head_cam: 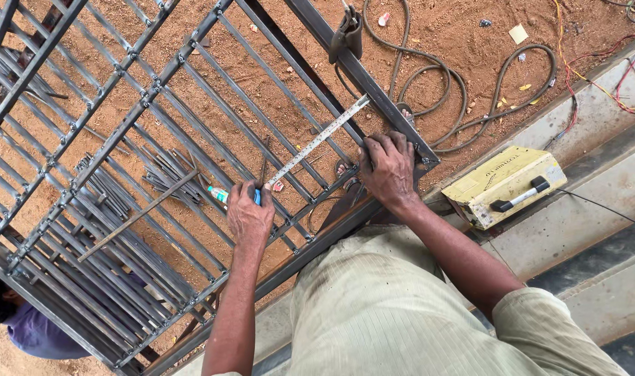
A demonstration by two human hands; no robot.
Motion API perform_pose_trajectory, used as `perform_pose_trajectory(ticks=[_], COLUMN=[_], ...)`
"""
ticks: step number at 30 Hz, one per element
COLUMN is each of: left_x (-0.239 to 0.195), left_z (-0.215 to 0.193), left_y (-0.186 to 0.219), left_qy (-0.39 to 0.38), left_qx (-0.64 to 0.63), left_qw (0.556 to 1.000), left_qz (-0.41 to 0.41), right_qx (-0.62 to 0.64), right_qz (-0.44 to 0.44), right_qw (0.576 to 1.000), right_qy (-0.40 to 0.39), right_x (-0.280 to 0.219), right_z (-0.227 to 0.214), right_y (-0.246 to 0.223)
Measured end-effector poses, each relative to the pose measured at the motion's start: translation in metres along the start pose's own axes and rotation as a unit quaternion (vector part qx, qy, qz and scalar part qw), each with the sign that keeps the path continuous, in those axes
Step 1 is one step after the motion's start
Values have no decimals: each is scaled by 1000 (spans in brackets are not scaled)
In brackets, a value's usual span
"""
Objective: The person measures a metal frame with a tape measure and welds metal rods to it using a welding torch. They repeatedly measure, position, and weld rods to the frame, with a coworker occasionally assisting by holding the frame.
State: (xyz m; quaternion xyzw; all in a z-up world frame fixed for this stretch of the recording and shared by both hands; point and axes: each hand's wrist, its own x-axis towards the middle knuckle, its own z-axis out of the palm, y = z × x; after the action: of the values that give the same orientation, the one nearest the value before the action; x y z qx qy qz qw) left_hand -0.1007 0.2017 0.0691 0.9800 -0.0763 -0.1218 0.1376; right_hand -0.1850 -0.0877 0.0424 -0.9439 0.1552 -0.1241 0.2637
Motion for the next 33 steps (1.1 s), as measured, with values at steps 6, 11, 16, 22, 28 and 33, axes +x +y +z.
perform_pose_trajectory(ticks=[6,11,16,22,28,33], left_x=[-2,-2,-2,-3,4,57], left_z=[1,7,13,11,-6,-24], left_y=[0,-4,-8,-3,-1,-41], left_qy=[-6,9,1,19,30,35], left_qx=[-3,15,9,13,-15,8], left_qw=[1000,1000,1000,1000,999,997], left_qz=[-4,10,1,0,-3,-71], right_qx=[33,37,39,50,51,31], right_qz=[-15,-10,-4,-5,-9,2], right_qw=[999,999,999,999,998,998], right_qy=[1,-14,-27,-20,-21,-51], right_x=[3,6,5,5,6,5], right_z=[1,0,2,3,3,7], right_y=[3,3,4,4,5,8])
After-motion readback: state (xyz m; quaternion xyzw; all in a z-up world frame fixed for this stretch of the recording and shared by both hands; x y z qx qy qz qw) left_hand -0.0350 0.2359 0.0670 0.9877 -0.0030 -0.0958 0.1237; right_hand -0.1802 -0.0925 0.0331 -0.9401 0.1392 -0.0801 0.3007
